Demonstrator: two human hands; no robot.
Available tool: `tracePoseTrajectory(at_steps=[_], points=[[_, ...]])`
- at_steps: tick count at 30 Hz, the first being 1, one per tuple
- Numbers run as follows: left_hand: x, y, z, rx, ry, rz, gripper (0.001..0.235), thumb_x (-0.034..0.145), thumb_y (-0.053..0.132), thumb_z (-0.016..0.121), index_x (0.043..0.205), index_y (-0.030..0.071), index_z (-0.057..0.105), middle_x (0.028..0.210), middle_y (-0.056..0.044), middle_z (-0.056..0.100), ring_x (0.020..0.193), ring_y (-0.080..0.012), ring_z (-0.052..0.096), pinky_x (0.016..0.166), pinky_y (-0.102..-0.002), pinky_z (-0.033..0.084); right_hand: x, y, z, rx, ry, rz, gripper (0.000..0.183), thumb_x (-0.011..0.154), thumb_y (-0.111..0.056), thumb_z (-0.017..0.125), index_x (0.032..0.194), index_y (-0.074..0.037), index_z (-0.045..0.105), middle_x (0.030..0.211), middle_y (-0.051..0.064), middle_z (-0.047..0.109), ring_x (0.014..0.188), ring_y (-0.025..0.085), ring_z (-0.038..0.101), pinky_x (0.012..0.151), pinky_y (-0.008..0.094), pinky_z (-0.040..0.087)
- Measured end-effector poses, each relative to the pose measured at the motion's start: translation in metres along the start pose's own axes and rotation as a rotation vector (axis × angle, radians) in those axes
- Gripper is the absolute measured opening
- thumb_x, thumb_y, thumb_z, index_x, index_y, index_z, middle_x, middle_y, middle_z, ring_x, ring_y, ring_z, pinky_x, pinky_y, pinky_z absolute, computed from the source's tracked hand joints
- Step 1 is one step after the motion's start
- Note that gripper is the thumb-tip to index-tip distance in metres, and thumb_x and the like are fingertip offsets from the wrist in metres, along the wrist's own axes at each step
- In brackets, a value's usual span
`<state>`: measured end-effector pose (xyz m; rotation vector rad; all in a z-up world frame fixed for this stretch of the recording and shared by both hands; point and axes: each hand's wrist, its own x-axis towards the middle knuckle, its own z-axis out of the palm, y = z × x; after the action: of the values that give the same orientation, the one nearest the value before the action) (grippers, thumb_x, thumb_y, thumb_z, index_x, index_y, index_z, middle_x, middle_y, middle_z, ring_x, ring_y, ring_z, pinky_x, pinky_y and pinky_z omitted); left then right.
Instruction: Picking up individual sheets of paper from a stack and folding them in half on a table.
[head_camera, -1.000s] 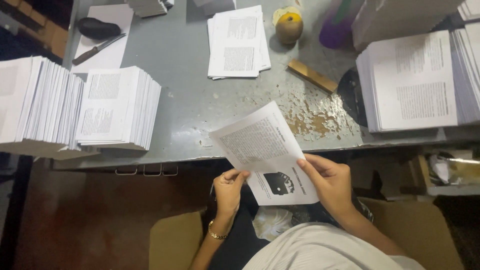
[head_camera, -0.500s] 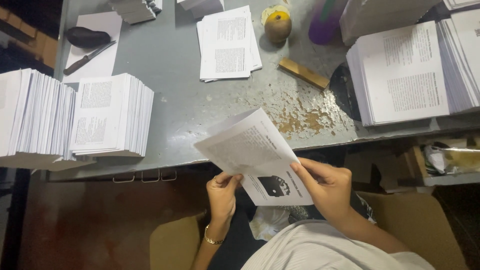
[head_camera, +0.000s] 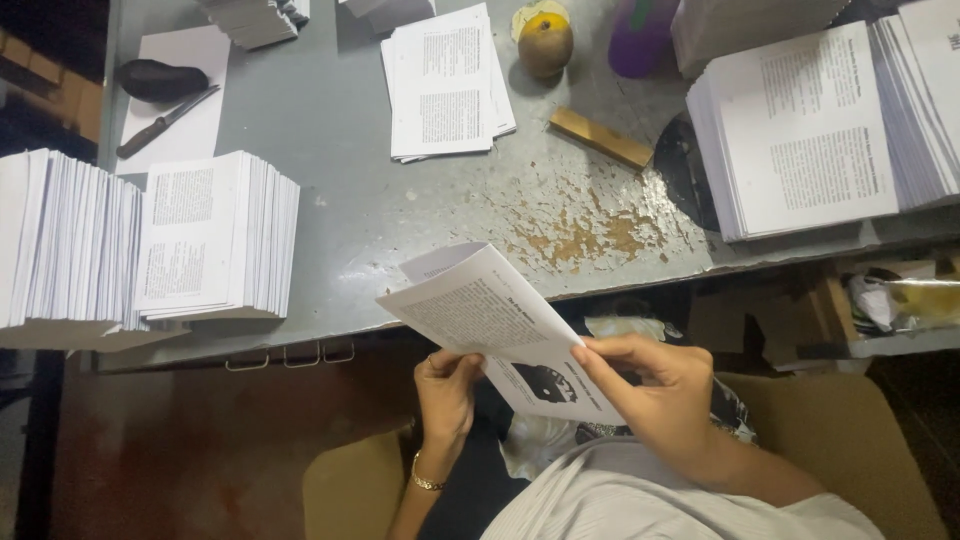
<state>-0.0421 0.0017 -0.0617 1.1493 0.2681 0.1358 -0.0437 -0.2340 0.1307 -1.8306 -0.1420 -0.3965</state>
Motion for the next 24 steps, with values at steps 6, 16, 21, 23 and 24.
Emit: tracePoseTrajectory(at_steps=[6, 16, 21, 23, 24], points=[[0.0, 0.0, -0.002, -0.004, 0.049, -0.037, 0.012, 0.082, -0.001, 0.08, 0.094, -0.001, 0.079, 0.089, -0.013, 0.08, 0.08, -0.0197, 0.075, 0.073, -0.032, 0.066, -0.001, 0.0, -0.004, -0.044, -0.05, -0.048, 0.013, 0.086, -0.011, 0.076, 0.097, -0.005, 0.08, 0.088, 0.003, 0.082, 0.068, 0.007, 0.076, 0.055, 0.015, 0.059], [0.001, -0.002, -0.005, -0.001, 0.042, -0.01, 0.006, 0.081, -0.004, 0.08, 0.086, 0.0, 0.078, 0.08, -0.012, 0.078, 0.072, -0.0184, 0.074, 0.067, -0.03, 0.065, 0.001, -0.003, -0.005, -0.052, -0.063, -0.038, 0.008, 0.083, -0.009, 0.078, 0.091, -0.006, 0.08, 0.085, 0.004, 0.082, 0.067, 0.009, 0.078, 0.059, 0.016, 0.065], [0.003, 0.009, 0.002, 0.038, 0.074, -0.044, 0.008, 0.08, -0.006, 0.08, 0.085, -0.001, 0.079, 0.081, -0.01, 0.079, 0.072, -0.0152, 0.072, 0.066, -0.027, 0.062, 0.01, 0.009, -0.008, -0.038, -0.096, -0.003, 0.012, 0.083, -0.009, 0.078, 0.095, -0.006, 0.08, 0.087, 0.005, 0.082, 0.067, 0.01, 0.078, 0.059, 0.018, 0.066], [0.007, 0.008, 0.0, 0.137, 0.148, -0.008, 0.011, 0.079, -0.01, 0.08, 0.079, 0.0, 0.079, 0.073, -0.008, 0.077, 0.066, -0.012, 0.068, 0.061, -0.024, 0.058, 0.019, 0.032, -0.01, -0.113, -0.207, -0.019, 0.011, 0.09, -0.016, 0.071, 0.095, -0.011, 0.079, 0.084, 0.004, 0.083, 0.071, 0.014, 0.082, 0.055, 0.02, 0.068], [0.012, 0.016, 0.005, 0.136, 0.152, -0.006, 0.011, 0.079, -0.01, 0.08, 0.079, 0.0, 0.079, 0.073, -0.008, 0.077, 0.066, -0.012, 0.068, 0.061, -0.024, 0.058, 0.032, 0.03, -0.009, -0.112, -0.21, -0.021, 0.011, 0.09, -0.016, 0.071, 0.095, -0.011, 0.079, 0.084, 0.004, 0.083, 0.071, 0.014, 0.082, 0.055, 0.02, 0.068]])
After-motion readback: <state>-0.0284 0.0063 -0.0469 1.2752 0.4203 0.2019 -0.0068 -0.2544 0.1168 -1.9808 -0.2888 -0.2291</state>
